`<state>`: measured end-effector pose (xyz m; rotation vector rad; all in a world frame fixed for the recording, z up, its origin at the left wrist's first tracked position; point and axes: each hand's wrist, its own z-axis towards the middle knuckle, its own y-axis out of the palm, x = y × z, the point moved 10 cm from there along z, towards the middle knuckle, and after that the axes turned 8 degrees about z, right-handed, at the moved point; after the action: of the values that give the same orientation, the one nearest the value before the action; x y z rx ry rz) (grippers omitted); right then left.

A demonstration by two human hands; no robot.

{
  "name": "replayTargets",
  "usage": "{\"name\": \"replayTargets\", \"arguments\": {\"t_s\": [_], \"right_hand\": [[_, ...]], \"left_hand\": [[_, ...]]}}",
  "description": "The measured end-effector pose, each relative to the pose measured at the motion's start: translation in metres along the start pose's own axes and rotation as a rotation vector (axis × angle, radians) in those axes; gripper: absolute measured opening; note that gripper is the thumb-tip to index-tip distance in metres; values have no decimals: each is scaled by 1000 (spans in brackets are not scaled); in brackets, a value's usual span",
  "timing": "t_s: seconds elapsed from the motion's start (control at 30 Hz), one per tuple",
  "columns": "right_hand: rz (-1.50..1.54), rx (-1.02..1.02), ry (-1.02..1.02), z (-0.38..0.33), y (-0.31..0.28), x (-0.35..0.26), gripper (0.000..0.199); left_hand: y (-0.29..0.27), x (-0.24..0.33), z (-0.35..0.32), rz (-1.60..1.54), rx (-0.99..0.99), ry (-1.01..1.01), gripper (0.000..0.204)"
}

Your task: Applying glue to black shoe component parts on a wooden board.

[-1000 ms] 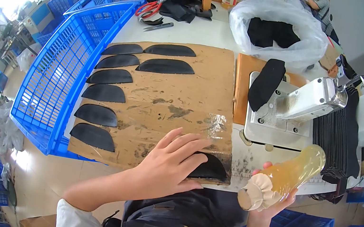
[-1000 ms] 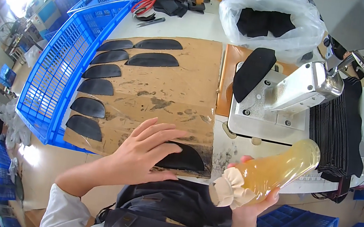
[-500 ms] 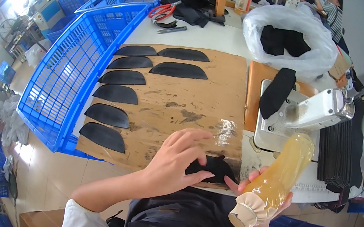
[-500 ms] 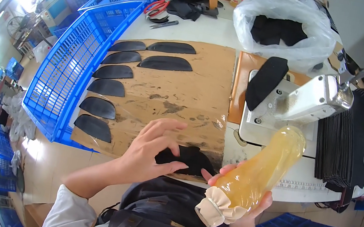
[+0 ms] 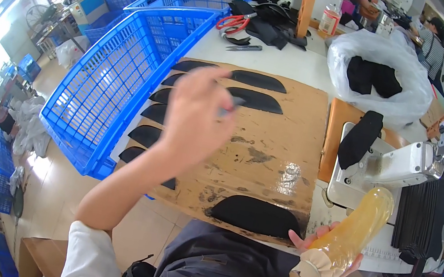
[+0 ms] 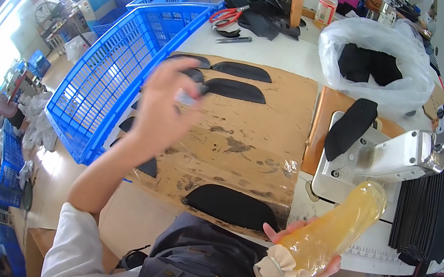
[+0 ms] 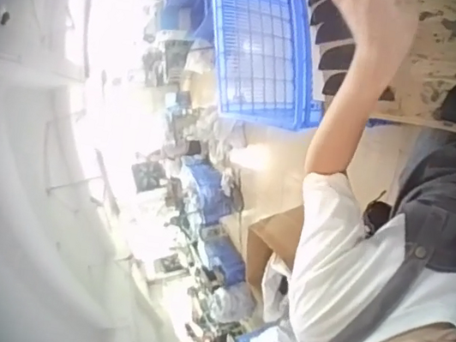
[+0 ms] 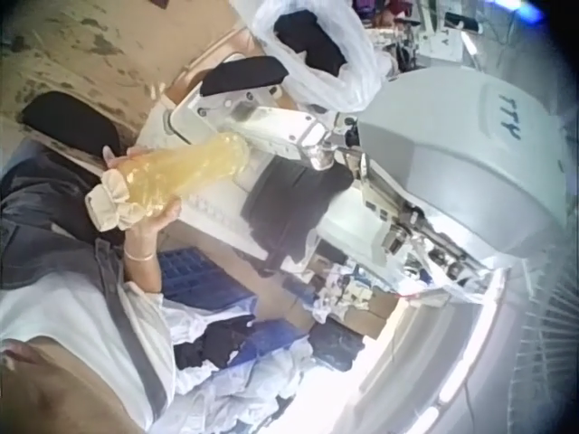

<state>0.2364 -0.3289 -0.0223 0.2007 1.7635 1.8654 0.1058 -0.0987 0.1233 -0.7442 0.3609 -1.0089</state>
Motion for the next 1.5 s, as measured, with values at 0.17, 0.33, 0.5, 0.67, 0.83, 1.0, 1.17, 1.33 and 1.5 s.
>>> {"name": "replayTargets", "arguments": {"t_s": [0.17, 0.33, 0.5, 0.67, 0.83, 1.0, 1.17, 1.33, 1.5], "right_hand": [[-76, 79, -8, -7, -10, -8, 75], [-89, 117, -82, -11, -16, -21, 73], [-76, 95, -90, -10, -11, -21, 72], [-103, -1, -39, -8, -4, -19, 71], [-90, 61, -63, -12, -4, -15, 71], [-248, 66, -135, -14, 1, -31, 73], [-818, 71, -281, 0, 16, -33, 74], [-1246, -112, -265, 38, 80, 11, 72], [-1820, -610, -166, 49, 133, 93, 63]], "left_hand": [[90, 20, -27, -18, -268, 99, 17], [105, 22, -35, -45, -522, 170, 29], [105, 4, -19, -46, -533, 199, 40], [115, 2, -12, -49, -460, 226, 50], [97, -6, -20, -65, -382, 94, 53], [26, 7, -55, -182, -357, 82, 45], [-4, 48, -129, -352, -233, 253, 37], [-6, 40, -157, -319, -40, 284, 32], [-13, 36, -161, -356, 47, 302, 25]]}}
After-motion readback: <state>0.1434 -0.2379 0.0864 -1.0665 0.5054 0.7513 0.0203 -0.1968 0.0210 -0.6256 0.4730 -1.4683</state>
